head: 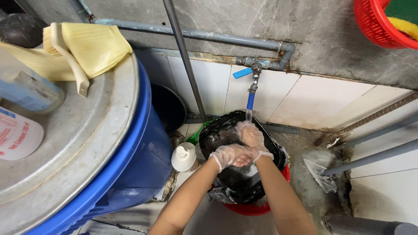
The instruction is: The person scrubs a black rectangular appliance part with a soapy cloth, rinses it under a tap, and places it into a red bucket. The person wears gloves and uses a cloth to clean the object thoroughly.
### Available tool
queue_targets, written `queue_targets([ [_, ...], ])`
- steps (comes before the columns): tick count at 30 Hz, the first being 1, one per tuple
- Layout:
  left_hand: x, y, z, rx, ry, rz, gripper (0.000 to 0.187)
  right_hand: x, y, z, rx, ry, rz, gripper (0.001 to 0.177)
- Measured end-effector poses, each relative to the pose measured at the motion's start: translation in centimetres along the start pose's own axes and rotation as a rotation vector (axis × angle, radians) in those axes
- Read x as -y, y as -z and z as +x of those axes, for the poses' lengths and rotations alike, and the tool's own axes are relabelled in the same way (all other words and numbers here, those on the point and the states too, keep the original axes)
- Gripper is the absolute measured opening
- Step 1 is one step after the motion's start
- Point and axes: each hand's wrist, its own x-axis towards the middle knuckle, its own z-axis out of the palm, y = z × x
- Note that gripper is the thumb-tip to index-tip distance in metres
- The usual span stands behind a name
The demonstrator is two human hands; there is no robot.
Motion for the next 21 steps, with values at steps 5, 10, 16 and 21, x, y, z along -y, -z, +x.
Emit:
queue_targets([
  [5, 1.6, -0.6, -0.6, -0.016, -0.314, 0.199, 0.044, 0.2, -0.1, 0.9, 0.071, 0.122, 0.000, 0.043],
  [10, 1.2, -3.0, -4.6, -0.042, -0.488, 0.554, 0.031, 1.6, 1.2, 1.0, 0.089, 0.268, 0.071, 0.102],
  [16, -0.7, -1.6, -3.5, -0.024, -0.554, 0.374, 0.025, -0.6, 1.9, -0.1, -0.016, -0.043, 0.634, 0.036],
  [21, -3.9, 0.6, 2.2, -0.665, -0.540, 0.914, 0.021, -3.2, 4.7, -0.7, -0.023, -0.232, 1.173, 0.018],
])
